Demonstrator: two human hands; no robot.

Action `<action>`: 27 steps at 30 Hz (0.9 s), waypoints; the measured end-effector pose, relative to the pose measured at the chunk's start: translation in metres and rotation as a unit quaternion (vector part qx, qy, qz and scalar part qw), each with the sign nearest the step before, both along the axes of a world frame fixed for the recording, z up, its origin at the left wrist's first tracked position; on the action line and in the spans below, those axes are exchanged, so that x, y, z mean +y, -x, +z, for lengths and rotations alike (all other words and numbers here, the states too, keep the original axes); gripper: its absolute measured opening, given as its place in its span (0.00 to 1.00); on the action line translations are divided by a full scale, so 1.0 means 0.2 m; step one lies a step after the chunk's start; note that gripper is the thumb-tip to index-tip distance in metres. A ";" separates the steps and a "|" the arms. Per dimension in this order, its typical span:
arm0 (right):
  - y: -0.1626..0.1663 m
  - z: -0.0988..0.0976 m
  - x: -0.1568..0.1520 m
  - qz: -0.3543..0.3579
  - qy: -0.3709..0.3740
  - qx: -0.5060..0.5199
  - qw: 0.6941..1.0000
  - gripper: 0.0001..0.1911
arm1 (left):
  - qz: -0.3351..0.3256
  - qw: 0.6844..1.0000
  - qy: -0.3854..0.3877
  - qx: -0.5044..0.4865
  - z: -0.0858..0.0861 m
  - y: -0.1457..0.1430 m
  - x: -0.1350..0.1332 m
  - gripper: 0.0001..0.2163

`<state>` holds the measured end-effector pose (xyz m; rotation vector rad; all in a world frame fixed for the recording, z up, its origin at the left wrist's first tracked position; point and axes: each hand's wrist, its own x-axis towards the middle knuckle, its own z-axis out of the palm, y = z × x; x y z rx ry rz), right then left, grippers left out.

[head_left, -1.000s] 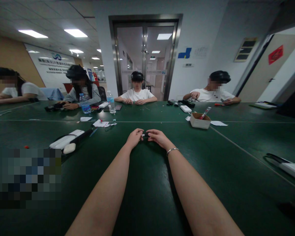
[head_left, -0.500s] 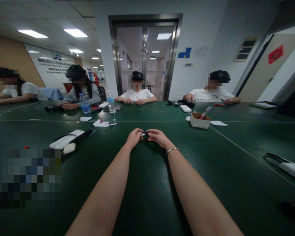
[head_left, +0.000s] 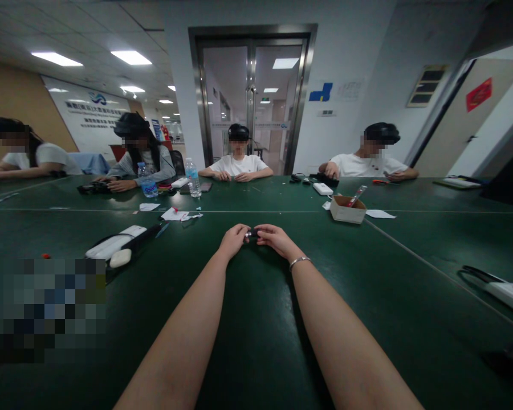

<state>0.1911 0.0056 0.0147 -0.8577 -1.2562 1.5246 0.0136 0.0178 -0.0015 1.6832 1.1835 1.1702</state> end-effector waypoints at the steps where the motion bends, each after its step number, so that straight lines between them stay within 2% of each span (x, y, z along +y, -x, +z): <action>1: 0.00 0.00 0.00 0.000 0.000 0.001 1.000 0.10 | -0.001 1.000 0.003 0.002 0.00 0.00 0.00 0.12; 27: 0.00 0.01 0.00 -0.011 0.022 0.000 1.000 0.09 | 0.002 1.000 -0.002 0.012 0.01 0.00 -0.01 0.12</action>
